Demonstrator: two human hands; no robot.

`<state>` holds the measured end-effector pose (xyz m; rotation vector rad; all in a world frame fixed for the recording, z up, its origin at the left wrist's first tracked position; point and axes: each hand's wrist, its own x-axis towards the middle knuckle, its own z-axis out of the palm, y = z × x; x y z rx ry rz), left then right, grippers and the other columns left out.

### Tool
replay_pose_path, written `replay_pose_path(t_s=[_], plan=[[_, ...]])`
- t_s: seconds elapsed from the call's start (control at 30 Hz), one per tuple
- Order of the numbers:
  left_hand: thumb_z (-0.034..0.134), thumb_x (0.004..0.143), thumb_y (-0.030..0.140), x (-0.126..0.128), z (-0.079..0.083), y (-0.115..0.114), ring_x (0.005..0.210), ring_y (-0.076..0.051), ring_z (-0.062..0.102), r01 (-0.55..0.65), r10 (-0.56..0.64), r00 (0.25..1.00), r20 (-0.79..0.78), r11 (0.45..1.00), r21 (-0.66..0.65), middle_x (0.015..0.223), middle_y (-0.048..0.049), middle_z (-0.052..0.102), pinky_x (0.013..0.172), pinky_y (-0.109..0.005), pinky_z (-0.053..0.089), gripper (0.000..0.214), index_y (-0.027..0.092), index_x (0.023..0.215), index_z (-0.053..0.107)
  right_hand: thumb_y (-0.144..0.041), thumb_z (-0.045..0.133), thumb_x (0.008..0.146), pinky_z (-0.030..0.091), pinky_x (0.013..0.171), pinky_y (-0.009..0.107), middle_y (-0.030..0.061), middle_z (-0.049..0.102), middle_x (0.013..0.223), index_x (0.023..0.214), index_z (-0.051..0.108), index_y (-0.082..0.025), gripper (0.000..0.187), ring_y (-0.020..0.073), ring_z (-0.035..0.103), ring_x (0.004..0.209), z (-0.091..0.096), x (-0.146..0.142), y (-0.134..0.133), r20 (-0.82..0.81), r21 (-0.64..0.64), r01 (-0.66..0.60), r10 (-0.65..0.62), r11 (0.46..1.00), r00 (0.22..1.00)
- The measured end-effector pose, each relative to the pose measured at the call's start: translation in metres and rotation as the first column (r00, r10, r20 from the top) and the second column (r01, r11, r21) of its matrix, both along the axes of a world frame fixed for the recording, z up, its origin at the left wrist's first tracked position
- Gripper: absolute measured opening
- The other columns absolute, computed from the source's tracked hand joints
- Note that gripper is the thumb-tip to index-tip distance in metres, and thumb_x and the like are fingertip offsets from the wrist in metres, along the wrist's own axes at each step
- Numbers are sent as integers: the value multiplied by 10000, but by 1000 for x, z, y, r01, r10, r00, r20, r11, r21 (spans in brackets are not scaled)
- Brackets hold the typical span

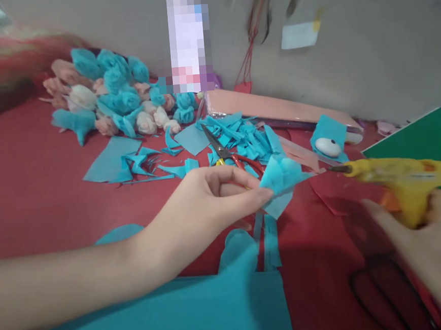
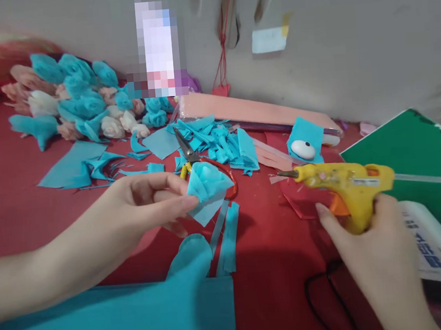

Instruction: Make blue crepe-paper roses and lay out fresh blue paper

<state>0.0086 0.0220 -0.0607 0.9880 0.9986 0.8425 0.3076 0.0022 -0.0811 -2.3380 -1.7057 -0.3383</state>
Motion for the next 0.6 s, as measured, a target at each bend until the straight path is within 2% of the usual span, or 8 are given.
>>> replay_pose_path(t_s=[0.03, 0.2, 0.3, 0.37, 0.43, 0.53, 0.57, 0.6], plan=[[673, 670, 203, 0, 2, -1, 535, -86, 589, 5, -5, 1000, 7, 1000, -7, 552, 70, 571, 530, -160, 478, 93, 205, 636, 586, -546, 510, 726, 420, 451, 345, 70, 533, 675, 756, 351, -279, 312, 256, 540, 554, -1, -1, 9, -75, -48, 70, -73, 996, 994], [667, 699, 242, 1, 9, -4, 521, -69, 576, 5, -5, 1000, 29, 1000, -22, 530, 71, 539, 534, -150, 478, 150, 174, 614, 563, -469, 518, 696, 395, 477, 367, 87, 507, 606, 697, 381, -247, 261, 290, 539, 573, -21, 7, 32, -49, -47, -16, 13, 999, 999], [664, 710, 251, 3, 11, -5, 489, -46, 550, 2, 0, 999, 48, 1000, -28, 512, 75, 526, 505, -124, 471, 172, 159, 610, 558, -500, 512, 687, 422, 663, 471, 170, 566, 787, 787, 502, -183, 332, 375, 540, 841, -15, -7, 22, 43, 78, -114, 111, 990, 993], [667, 710, 238, 3, 12, -6, 478, -34, 532, 7, -4, 998, 70, 999, -35, 502, 76, 524, 490, -105, 470, 164, 152, 615, 564, -464, 502, 744, 419, 793, 437, 155, 575, 973, 899, 531, -181, 324, 319, 518, 967, 4, -29, 7, 117, 225, -248, 226, 942, 967], [664, 716, 222, 2, 12, -7, 478, -25, 523, 21, -16, 995, 100, 999, -42, 499, 76, 527, 480, -82, 468, 157, 149, 613, 571, -271, 574, 781, 426, 801, 392, 94, 609, 886, 905, 565, -203, 142, 239, 566, 853, 27, -56, -10, 315, 420, -579, 486, 699, 816], [657, 724, 205, 1, 14, -10, 488, -25, 530, 50, -43, 989, 139, 998, -45, 516, 72, 545, 477, -74, 471, 166, 150, 590, 575, -178, 671, 720, 431, 771, 333, -7, 615, 735, 929, 578, -265, 245, 158, 557, 674, 54, -88, -26, 412, 230, -893, 793, 387, 449], [657, 724, 203, 0, 14, -12, 496, -29, 537, 61, -54, 987, 150, 997, -44, 530, 69, 556, 480, -78, 476, 162, 152, 591, 580, -183, 682, 719, 420, 770, 325, -27, 621, 728, 929, 592, -277, 246, 143, 550, 641, 58, -95, -28, 392, 209, -920, 833, 332, 390], [657, 723, 202, 0, 15, -13, 504, -34, 545, 73, -65, 985, 158, 996, -46, 545, 66, 568, 485, -84, 482, 154, 155, 595, 586, -164, 679, 724, 422, 757, 322, -35, 620, 715, 903, 600, -274, 225, 141, 546, 637, 60, -101, -29, 347, 298, -880, 817, 369, 460]])
